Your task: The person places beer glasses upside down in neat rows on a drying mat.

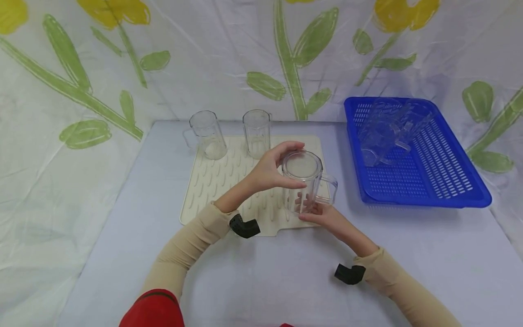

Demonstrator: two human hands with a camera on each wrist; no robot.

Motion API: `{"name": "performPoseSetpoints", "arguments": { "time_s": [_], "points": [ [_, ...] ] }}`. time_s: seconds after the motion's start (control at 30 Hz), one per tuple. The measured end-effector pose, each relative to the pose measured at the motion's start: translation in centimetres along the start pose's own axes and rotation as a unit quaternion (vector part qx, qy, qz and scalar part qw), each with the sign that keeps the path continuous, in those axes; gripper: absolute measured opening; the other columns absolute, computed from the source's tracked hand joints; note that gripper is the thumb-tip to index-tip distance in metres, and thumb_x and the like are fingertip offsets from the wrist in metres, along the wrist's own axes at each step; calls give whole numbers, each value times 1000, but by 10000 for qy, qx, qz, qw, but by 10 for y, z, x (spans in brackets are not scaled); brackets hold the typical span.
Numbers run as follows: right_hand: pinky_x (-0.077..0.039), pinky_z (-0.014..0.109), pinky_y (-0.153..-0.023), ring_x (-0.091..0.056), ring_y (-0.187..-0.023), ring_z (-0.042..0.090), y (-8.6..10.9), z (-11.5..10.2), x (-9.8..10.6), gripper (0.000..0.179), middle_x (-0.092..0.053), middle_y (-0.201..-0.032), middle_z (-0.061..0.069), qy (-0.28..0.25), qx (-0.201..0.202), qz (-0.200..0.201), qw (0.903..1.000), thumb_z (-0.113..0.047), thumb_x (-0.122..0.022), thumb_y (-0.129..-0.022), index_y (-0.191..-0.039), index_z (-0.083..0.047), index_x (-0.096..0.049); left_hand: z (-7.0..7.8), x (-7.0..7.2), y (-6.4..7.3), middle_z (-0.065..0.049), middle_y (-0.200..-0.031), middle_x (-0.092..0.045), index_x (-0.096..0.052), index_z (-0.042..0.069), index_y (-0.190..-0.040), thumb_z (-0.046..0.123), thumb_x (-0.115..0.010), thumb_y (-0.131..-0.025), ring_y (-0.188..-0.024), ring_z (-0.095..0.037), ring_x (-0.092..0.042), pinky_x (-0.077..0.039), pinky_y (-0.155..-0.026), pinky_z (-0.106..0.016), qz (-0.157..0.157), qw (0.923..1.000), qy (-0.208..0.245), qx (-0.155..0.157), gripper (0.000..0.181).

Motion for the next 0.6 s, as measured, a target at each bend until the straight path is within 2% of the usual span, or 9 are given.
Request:
{"name": "performPoseSetpoints", "arguments": {
  "time_s": [0.2, 0.3, 0.47, 0.6],
  "points": [
    [-42, 27, -87, -47, -111, 27, -1, 4, 3, 60, -45, -125, 25, 9, -136, 145, 9998, -15, -61, -86, -131, 10, -32, 1, 2, -1, -16, -123, -48, -44, -8, -123, -3, -80, -60, -111, -15, -46, -35, -94, -28, -18, 9993, -370, 79, 73],
    [-39, 31, -91, -46, -113, 27, -2, 4, 2, 57, -46, -125, 25, 143, -34, 75, 9999, -17, -58, -88, -131, 11, -33, 2, 5, -4, -14, -123, -48, -45, -7, -124, -2, -79, -61, -112, -14, -46, -34, -95, -26, 13, 9987, -478, 162, 71],
    [-35, 39, -94, -46, -114, 25, -1, 5, -6, 54, -50, -122, 18, 342, -84, -258, 9990, -21, -56, -89, -131, 7, -35, 6, 11, -15, -16, -124, -47, -44, -7, -125, -2, -79, -62, -112, -14, -46, -33, -95, -25, 91, 9985, -502, 191, 72],
    [-39, 38, -92, -47, -113, 25, 1, 10, -12, 58, -49, -124, 19, 305, -278, -623, 9972, -21, -56, -89, -133, 7, -32, 3, 18, -27, -16, -127, -45, -42, -7, -126, -3, -77, -64, -113, -14, -45, -32, -95, -23, 238, 9975, -486, 456, 71]
  ]
}}
Point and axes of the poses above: each hand's wrist, its own y-axis away from the middle knuckle, its own x-axis out of the back of the hand, z = x × y, the point moved 6 cm from there along -y, towards the middle knuckle
